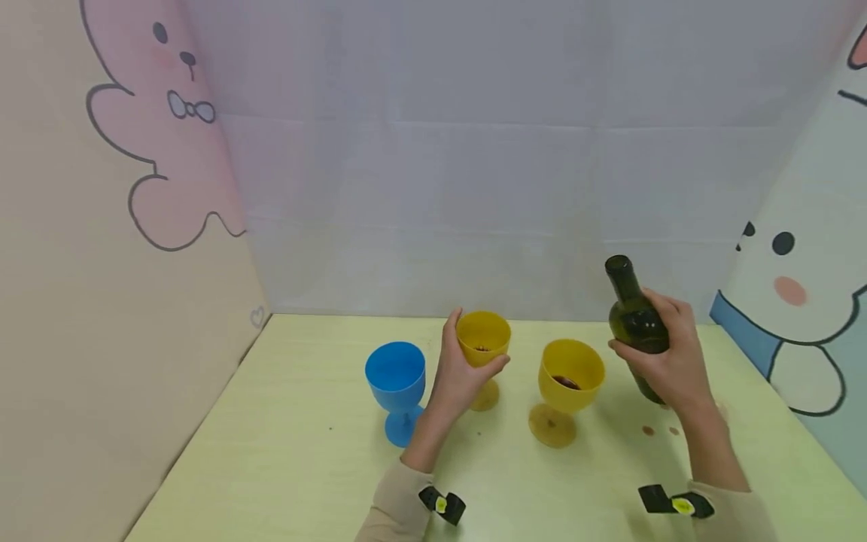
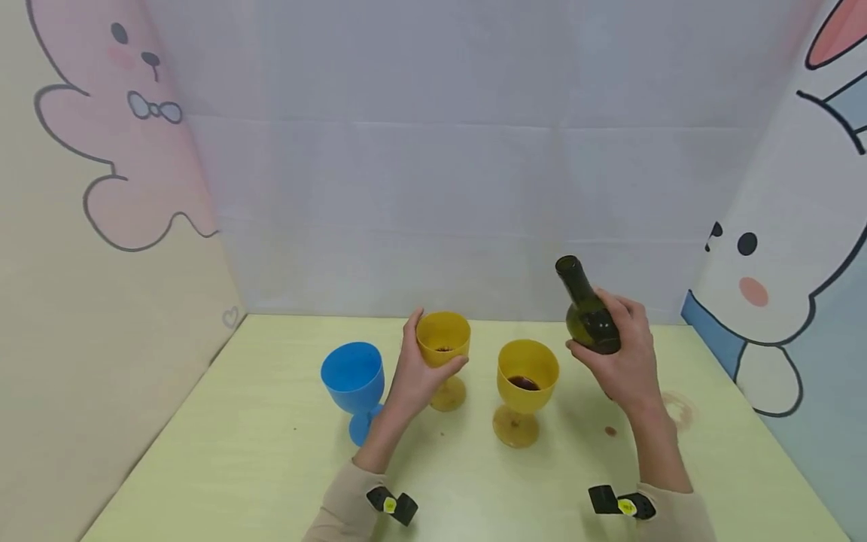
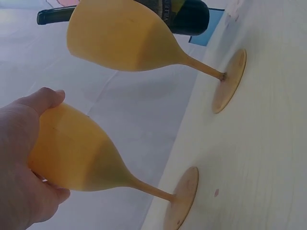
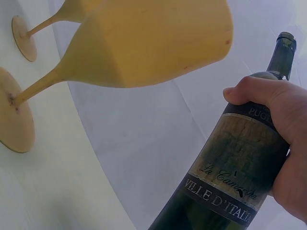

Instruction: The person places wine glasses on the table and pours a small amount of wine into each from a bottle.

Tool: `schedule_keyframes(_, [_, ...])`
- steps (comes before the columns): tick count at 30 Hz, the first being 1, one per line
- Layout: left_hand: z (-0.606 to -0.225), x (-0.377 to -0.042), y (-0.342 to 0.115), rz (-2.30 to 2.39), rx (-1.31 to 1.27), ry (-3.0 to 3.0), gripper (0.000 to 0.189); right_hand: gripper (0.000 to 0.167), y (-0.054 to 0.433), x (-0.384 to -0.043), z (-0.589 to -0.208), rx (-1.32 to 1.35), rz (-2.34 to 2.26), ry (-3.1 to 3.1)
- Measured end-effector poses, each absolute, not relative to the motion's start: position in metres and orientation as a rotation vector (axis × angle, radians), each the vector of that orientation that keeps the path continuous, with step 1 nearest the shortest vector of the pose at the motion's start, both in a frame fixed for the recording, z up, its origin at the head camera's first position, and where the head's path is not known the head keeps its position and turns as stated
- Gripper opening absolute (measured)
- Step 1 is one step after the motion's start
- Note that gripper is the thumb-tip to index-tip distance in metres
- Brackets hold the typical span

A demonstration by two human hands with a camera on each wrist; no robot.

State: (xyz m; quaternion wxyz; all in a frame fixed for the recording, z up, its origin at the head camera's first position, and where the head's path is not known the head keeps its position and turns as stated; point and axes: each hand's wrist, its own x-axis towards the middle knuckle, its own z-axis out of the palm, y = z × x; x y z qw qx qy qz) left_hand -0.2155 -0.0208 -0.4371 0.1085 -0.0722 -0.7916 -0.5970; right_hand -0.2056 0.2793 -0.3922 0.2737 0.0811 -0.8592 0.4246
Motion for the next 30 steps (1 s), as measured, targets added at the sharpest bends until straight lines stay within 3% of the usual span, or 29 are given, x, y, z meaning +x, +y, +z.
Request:
schedule_keyframes(6, [-0.427, -0.209, -0.02, -1.595, -0.308, -2.302, 0.093, 0.092, 0.285, -0.201, -0.391, 0.093, 1.281, -2.27])
schedule_keyframes(16, [-0.39, -0.18, -0.016, -1.446, -0.595, -2.083, 0.043, 0.091, 0.288, -0.192, -0.378, -0.054, 1.414, -2.266])
schedule_keyframes(23, [-0.369, -0.154, -0.024, -1.494, -0.717, -2.063, 0.029, 0.091, 0.288, -0.192, -0.374, -0.082, 1.401, -2.226])
schedule_keyframes(30, [-0.356, -0.155, -0.04, -1.324, -0.908, -1.977, 0.023, 0.092, 0.297, -0.187, -0.37, -0.153, 1.396, -2.192])
